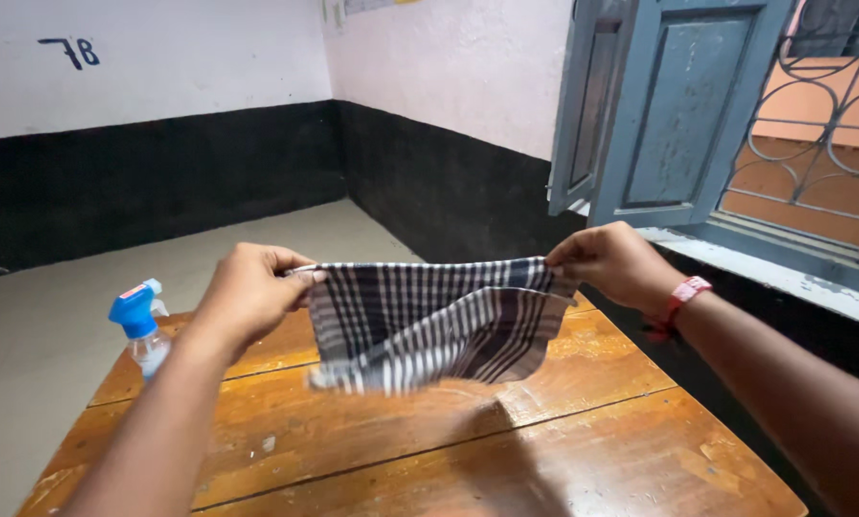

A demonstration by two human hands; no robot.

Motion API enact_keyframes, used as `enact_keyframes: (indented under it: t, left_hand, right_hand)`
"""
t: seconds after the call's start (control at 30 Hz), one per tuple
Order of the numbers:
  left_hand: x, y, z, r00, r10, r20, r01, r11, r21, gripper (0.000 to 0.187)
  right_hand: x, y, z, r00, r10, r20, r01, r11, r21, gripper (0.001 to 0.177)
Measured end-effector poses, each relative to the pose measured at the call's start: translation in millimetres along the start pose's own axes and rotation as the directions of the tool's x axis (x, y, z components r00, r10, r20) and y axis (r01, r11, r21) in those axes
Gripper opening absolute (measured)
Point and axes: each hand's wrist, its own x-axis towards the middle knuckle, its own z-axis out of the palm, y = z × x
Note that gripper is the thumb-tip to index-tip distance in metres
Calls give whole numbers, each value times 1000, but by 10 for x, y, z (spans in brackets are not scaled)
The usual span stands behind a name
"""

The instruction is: The person sprays a blue cleaning solution onto a wooden table and wipes the surface with a striped cloth. They repeatedly spray and wipe different sections of the table, folding the cloth as needed to continue cleaning.

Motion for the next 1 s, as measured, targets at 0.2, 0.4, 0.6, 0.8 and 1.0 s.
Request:
enact_keyframes:
  t: [0.2, 0.4, 0.6, 0.8, 1.0]
  left_hand:
    - [44, 15, -14, 998, -48, 35, 57, 944, -326, 22]
    - [99, -38, -148, 994, -18, 106, 51, 945, -322, 21]
    - [100, -82, -117, 990, -141, -2, 136, 961, -242, 19]
    - [183, -169, 205, 973, -179, -146, 118, 928, -353, 15]
    - [279, -92, 157, 954, 24, -298, -135, 924, -359, 14]
  right_hand:
    - [106, -55, -54, 997, -83, 4, 83, 996, 33, 13]
    - [-44, -268, -230, 988, -115, 106, 102, 988, 120, 13]
    - [3, -253, -189, 992, -26, 122, 8, 990, 140, 20]
    - [175, -81, 155, 986, -124, -114, 116, 991, -68, 25]
    - [227, -151, 2, 974, -96, -203, 148, 955, 259, 27]
